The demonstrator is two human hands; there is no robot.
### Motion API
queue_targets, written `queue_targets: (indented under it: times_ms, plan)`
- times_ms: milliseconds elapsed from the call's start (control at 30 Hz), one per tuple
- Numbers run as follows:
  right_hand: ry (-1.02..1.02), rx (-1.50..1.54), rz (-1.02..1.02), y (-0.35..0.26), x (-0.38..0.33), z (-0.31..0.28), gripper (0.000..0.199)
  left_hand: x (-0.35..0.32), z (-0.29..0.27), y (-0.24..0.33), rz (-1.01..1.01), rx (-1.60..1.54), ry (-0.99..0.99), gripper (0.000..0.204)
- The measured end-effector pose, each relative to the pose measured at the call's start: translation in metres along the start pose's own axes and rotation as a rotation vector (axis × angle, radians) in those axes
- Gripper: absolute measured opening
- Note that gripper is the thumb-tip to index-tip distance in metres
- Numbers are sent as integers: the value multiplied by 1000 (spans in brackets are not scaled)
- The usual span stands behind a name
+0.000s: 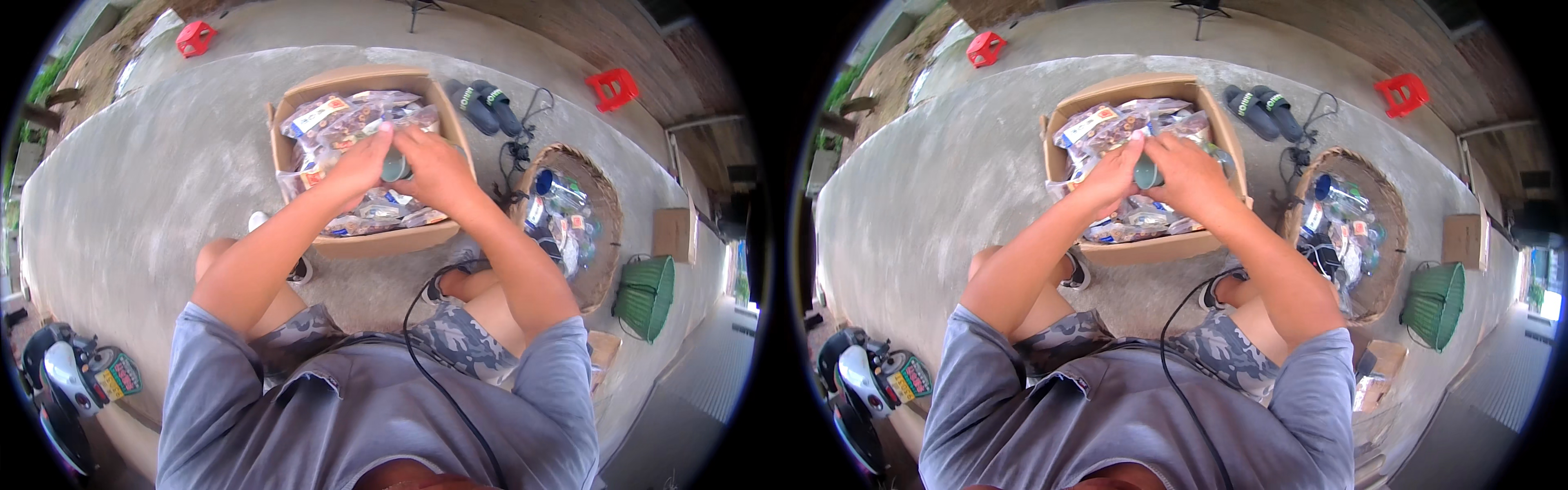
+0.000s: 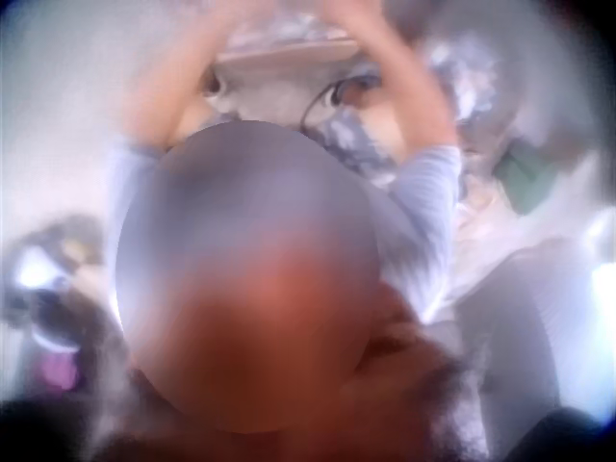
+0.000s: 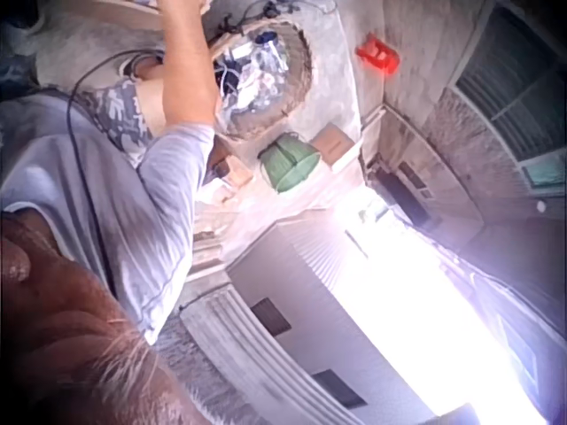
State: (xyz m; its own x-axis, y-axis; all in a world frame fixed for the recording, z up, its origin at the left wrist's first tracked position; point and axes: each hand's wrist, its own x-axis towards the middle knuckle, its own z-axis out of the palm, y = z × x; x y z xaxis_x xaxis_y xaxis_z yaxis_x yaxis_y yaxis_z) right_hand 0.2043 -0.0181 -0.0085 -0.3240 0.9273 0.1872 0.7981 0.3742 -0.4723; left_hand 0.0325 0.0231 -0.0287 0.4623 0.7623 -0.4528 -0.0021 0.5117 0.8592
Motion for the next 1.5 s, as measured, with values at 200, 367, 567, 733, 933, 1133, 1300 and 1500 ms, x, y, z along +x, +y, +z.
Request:
queue_targets:
  times_ms: [200,367,567,733,933,1133,1300,1500]
  plan:
    - [158,284,23,-1,-14,24,64,-5,-8,-5,-185,-270,-61,57]
    - [32,259,131,-10,-27,35,77,1,-7,-30,-229,-346,-51,44]
    - [-185,32,304,-26,-24,16,78,-6,15,-29,-189,-240,107,44]
    - [-77,-43,171,-15,-23,21,73,-2,23,-29,-111,-247,102,49]
    - [-125,29,148,-10,-21,17,72,-1,13,-24,-179,-334,-7,56]
    - [-240,-21,181,-7,-22,3,75,-5,16,-24,-186,-284,-113,65]
    - [-292,-3,167,-3,-26,7,78,-11,18,-29,-253,-239,-69,73]
    - [-230,76,187,-3,-26,3,74,-8,23,-41,23,61,-19,80]
